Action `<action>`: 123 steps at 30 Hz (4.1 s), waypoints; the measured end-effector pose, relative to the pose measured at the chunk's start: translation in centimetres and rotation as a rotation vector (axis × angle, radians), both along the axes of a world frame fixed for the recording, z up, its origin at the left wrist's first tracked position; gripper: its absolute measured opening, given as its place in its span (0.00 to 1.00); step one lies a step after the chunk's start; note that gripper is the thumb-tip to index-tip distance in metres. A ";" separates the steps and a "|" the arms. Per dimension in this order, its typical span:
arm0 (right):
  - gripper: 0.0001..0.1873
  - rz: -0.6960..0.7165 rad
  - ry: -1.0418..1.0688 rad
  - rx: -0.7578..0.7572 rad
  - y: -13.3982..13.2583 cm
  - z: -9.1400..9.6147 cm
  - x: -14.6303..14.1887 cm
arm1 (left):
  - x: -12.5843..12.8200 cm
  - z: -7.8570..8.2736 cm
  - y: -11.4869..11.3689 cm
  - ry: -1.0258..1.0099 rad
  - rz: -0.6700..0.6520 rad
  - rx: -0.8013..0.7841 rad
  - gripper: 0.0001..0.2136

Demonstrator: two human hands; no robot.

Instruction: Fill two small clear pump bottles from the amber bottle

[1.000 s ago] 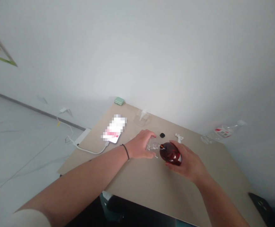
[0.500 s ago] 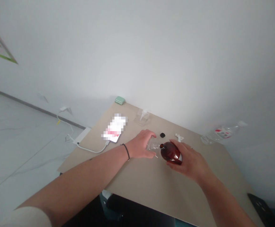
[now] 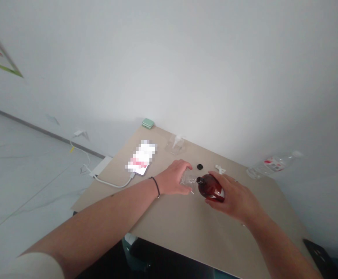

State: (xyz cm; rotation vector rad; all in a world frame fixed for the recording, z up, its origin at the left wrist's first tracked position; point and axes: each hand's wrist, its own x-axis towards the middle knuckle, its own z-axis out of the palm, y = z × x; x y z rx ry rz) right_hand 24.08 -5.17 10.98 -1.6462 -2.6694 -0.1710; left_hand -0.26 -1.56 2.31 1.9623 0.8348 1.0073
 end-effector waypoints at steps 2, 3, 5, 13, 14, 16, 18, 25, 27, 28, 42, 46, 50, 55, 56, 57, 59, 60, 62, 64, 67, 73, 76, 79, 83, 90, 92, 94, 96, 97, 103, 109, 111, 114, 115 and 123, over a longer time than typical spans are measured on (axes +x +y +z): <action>0.41 0.001 -0.010 0.002 0.0 0.0 0.0 | 0.0 0.0 0.0 0.006 0.002 -0.003 0.30; 0.42 0.005 -0.014 0.004 0.0 0.0 0.0 | 0.0 0.0 0.0 0.009 0.001 -0.003 0.30; 0.41 0.014 -0.022 0.014 -0.1 0.1 0.0 | 0.0 0.1 0.0 0.021 -0.001 -0.002 0.30; 0.40 -0.004 -0.038 -0.017 -0.2 0.5 -0.4 | 0.0 0.2 0.0 0.045 -0.001 -0.007 0.30; 0.40 -0.007 -0.038 -0.020 -0.2 0.5 -0.4 | 0.0 0.2 0.0 0.045 0.001 -0.010 0.30; 0.40 -0.016 -0.041 -0.026 -0.2 0.5 -0.5 | 0.0 0.2 0.0 0.047 0.002 -0.016 0.30; 0.40 -0.017 -0.045 -0.027 -0.2 0.6 -0.5 | 0.0 0.2 0.0 0.049 0.000 -0.019 0.29; 0.40 -0.007 -0.057 -0.024 -0.1 0.7 -0.7 | -0.1 0.2 0.0 0.048 -0.008 -0.031 0.30; 0.39 -0.011 -0.066 -0.027 0.0 0.7 -0.6 | -0.1 0.1 0.0 0.045 -0.007 -0.040 0.29; 0.39 -0.011 -0.069 -0.027 0.0 0.8 -0.6 | -0.1 0.1 0.0 0.043 -0.008 -0.045 0.29; 0.38 0.003 -0.079 -0.035 0.2 1.1 -0.8 | 0.0 0.1 0.0 0.038 -0.003 -0.048 0.28; 0.38 0.008 -0.082 -0.039 0.3 1.1 -0.9 | 0.0 0.2 0.0 0.040 0.001 -0.057 0.29; 0.38 0.023 -0.073 -0.024 0.3 1.2 -0.8 | 0.0 0.2 -0.1 0.048 -0.006 -0.062 0.29; 0.38 0.028 -0.068 -0.026 0.2 1.3 -0.8 | 0.0 0.1 0.0 0.037 -0.003 -0.054 0.29; 0.38 0.028 -0.065 -0.024 0.2 1.3 -0.8 | 0.0 0.1 0.0 0.036 -0.005 -0.056 0.29; 0.38 0.029 -0.063 -0.021 0.2 1.4 -0.9 | 0.0 0.1 0.0 0.035 -0.007 -0.058 0.29; 0.37 0.031 -0.064 -0.017 0.2 1.5 -1.0 | -0.1 0.1 0.0 0.031 -0.008 -0.061 0.29; 0.37 0.030 -0.068 -0.018 0.2 1.5 -1.1 | -0.1 0.1 0.0 0.028 -0.005 -0.059 0.29; 0.37 0.024 -0.077 -0.023 0.2 1.6 -1.2 | -0.1 0.1 0.0 0.025 -0.001 -0.054 0.29; 0.37 0.015 -0.084 -0.032 0.2 1.6 -1.2 | -0.1 0.0 0.0 0.030 0.004 -0.049 0.29; 0.37 0.015 -0.090 -0.046 0.2 1.6 -1.2 | 0.0 0.0 0.0 0.037 0.012 -0.048 0.30; 0.38 0.005 -0.090 -0.047 0.1 1.6 -1.1 | -0.1 0.1 0.0 0.046 0.002 -0.054 0.30; 0.37 0.016 -0.075 -0.034 0.1 1.7 -1.2 | -0.1 0.1 -0.1 0.042 0.000 -0.056 0.30; 0.37 0.029 -0.072 -0.021 0.2 1.7 -1.2 | -0.1 0.0 0.0 0.038 -0.002 -0.067 0.30; 0.37 0.040 -0.065 -0.014 0.2 1.6 -1.1 | -0.1 0.0 0.0 0.032 -0.005 -0.073 0.30; 0.38 0.010 -0.102 -0.046 0.2 1.8 -1.3 | -0.1 0.1 0.0 0.026 -0.005 -0.066 0.29; 0.38 0.001 -0.104 -0.053 0.2 1.9 -1.4 | -0.1 0.1 0.0 0.032 -0.011 -0.070 0.30; 0.37 0.005 -0.099 -0.049 0.2 1.9 -1.5 | -0.1 0.1 0.0 0.038 -0.006 -0.068 0.30; 0.37 0.011 -0.094 -0.037 0.2 1.9 -1.4 | 0.0 0.1 0.0 0.034 0.006 -0.056 0.30; 0.37 0.013 -0.092 -0.033 0.2 1.9 -1.3 | 0.0 0.0 0.0 0.030 0.012 -0.049 0.30; 0.38 0.012 -0.092 -0.045 0.2 1.9 -1.2 | 0.0 -0.1 0.0 0.024 0.008 -0.048 0.30; 0.38 -0.004 -0.109 -0.063 0.3 2.1 -1.6 | -0.1 0.0 0.0 0.035 0.006 -0.058 0.30; 0.38 0.003 -0.106 -0.061 0.3 2.1 -1.5 | -0.1 0.1 -0.1 0.037 0.005 -0.061 0.30; 0.37 0.020 -0.097 -0.045 0.3 2.0 -1.5 | -0.1 0.1 -0.1 0.041 0.004 -0.065 0.30; 0.37 0.024 -0.097 -0.042 0.3 2.0 -1.5 | -0.1 0.2 -0.1 0.043 0.004 -0.064 0.30; 0.38 0.001 -0.132 -0.061 0.3 2.1 -1.5 | -0.1 0.1 -0.1 0.047 0.004 -0.063 0.30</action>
